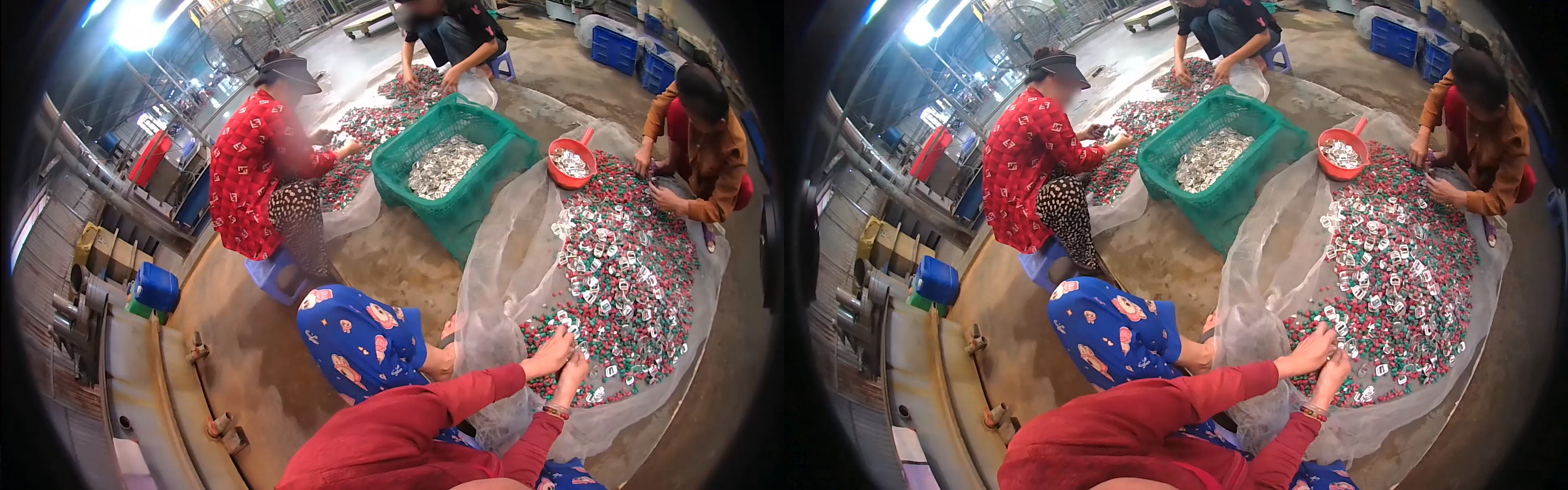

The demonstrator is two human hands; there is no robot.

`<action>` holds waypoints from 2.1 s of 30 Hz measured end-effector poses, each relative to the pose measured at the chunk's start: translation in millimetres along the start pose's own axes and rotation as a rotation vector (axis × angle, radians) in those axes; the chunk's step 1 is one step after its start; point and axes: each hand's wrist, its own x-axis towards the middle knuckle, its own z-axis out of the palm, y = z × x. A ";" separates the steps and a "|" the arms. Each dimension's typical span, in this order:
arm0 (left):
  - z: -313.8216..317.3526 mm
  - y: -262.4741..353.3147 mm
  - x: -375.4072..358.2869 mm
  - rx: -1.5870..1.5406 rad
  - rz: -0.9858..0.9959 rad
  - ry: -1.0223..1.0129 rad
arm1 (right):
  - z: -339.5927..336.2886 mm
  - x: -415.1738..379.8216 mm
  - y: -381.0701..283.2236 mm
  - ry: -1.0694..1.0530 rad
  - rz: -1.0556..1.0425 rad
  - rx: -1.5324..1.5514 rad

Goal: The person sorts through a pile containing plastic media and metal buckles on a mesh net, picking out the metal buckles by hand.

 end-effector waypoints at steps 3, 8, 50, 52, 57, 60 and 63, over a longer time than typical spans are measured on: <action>-4.1 -3.2 -0.6 0.120 0.077 0.014 | -3.1 1.3 -8.5 -0.116 0.151 0.200; -1.6 6.2 -3.7 0.082 0.140 0.074 | -2.2 0.9 -5.9 -0.018 0.071 0.237; -48.5 20.7 -10.6 0.102 0.197 0.019 | -2.4 10.0 -11.9 -0.154 -0.030 0.029; -36.7 2.8 4.9 0.100 0.137 0.133 | 12.1 -8.6 -38.4 -0.268 -0.071 0.225; -49.3 17.6 -2.5 -0.014 0.086 0.170 | 2.9 -1.6 -39.5 -0.123 0.124 0.205; -37.5 7.0 -8.6 -0.001 0.225 0.075 | -11.4 12.1 -12.1 -0.087 0.144 0.196; -35.0 6.4 -8.5 0.019 0.296 0.030 | -13.9 0.5 -40.3 -0.081 0.201 0.173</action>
